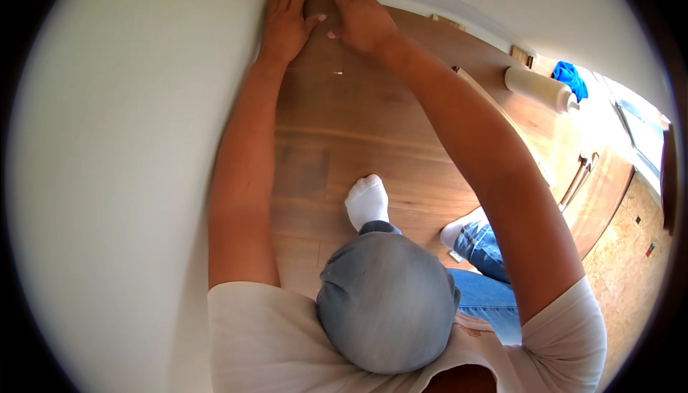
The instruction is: The person walks through a hallway to a work area, uses a table saw to trim a wood floorboard, then carries floor pieces to another room where they apply glue and install them along a wall.
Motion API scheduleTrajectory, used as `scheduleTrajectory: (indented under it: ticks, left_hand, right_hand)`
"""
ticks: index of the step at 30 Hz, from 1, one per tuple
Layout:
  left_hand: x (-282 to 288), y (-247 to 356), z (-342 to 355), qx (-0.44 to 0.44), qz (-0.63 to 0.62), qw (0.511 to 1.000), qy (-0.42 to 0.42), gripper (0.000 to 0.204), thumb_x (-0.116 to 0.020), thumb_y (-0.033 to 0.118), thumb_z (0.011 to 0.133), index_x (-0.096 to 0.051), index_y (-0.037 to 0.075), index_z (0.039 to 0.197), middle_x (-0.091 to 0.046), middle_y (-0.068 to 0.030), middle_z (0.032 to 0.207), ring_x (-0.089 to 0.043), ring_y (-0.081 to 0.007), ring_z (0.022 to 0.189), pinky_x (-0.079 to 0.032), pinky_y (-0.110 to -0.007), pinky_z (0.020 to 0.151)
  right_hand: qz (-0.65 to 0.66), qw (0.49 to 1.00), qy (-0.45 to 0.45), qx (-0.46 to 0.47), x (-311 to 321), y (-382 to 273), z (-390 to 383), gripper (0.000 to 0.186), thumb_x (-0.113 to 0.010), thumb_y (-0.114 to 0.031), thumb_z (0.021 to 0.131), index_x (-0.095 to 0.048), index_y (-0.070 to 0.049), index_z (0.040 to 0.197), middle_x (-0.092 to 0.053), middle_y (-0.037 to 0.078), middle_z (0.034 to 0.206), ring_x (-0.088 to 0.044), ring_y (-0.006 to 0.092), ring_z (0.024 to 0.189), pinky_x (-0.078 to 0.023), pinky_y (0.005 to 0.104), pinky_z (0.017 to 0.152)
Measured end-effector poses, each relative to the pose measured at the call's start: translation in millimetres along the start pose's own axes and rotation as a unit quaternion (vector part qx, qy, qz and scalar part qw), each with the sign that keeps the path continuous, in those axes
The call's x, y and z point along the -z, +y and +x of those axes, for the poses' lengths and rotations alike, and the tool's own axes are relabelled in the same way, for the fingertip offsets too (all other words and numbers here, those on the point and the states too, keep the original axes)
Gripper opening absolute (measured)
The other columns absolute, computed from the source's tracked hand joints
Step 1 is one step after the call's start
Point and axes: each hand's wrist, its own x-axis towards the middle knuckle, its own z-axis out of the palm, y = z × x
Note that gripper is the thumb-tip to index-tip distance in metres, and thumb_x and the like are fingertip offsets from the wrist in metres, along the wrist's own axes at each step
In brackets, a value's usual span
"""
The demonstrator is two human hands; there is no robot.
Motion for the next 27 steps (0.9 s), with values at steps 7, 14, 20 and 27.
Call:
scheduleTrajectory:
  ticks: [7,14,20,27]
  left_hand:
    - [-2.8,15.6,-0.1,0.058,0.075,0.995,-0.03,0.037,-0.067,0.024,0.095,-0.058,-0.002,0.12,-0.057,-0.0198,0.127,-0.048,-0.0408,0.125,-0.038,-0.051,0.11]
    - [-15.8,29.5,-10.8,0.089,0.145,0.983,0.071,0.031,-0.059,0.019,0.098,-0.059,-0.003,0.12,-0.057,-0.0214,0.128,-0.048,-0.0394,0.127,-0.038,-0.052,0.11]
    - [11.3,24.9,-0.5,0.158,0.057,0.982,-0.086,0.029,-0.055,0.018,0.099,-0.063,0.002,0.122,-0.058,-0.019,0.134,-0.05,-0.0366,0.13,-0.04,-0.046,0.112]
    - [24.3,-24.9,44.8,0.096,0.115,0.937,-0.316,0.04,-0.049,0.026,0.103,-0.063,0.007,0.135,-0.061,-0.0141,0.139,-0.06,-0.0317,0.122,-0.045,-0.043,0.108]
  right_hand:
    - [-0.02,0.999,0.012,0.046,2.9,-1.3,-0.8,0.059,-0.074,-0.017,0.085,-0.054,-0.007,0.14,-0.055,0.014,0.139,-0.052,0.0355,0.128,-0.044,0.0436,0.11]
    - [0.041,0.993,0.101,0.054,16.2,2.2,-57.8,0.035,-0.059,-0.003,0.089,-0.065,-0.006,0.123,-0.063,0.012,0.132,-0.058,0.0326,0.121,-0.047,0.0436,0.106]
    - [-0.001,0.993,0.078,0.089,14.2,32.4,-115.0,0.03,-0.057,-0.002,0.088,-0.069,-0.008,0.115,-0.068,0.012,0.122,-0.062,0.0337,0.113,-0.05,0.0446,0.1]
    - [-0.076,0.967,0.026,0.243,-34.9,-30.3,-63.4,0.034,-0.059,-0.015,0.089,-0.071,-0.019,0.12,-0.067,0.007,0.112,-0.058,0.0284,0.118,-0.052,0.0398,0.095]
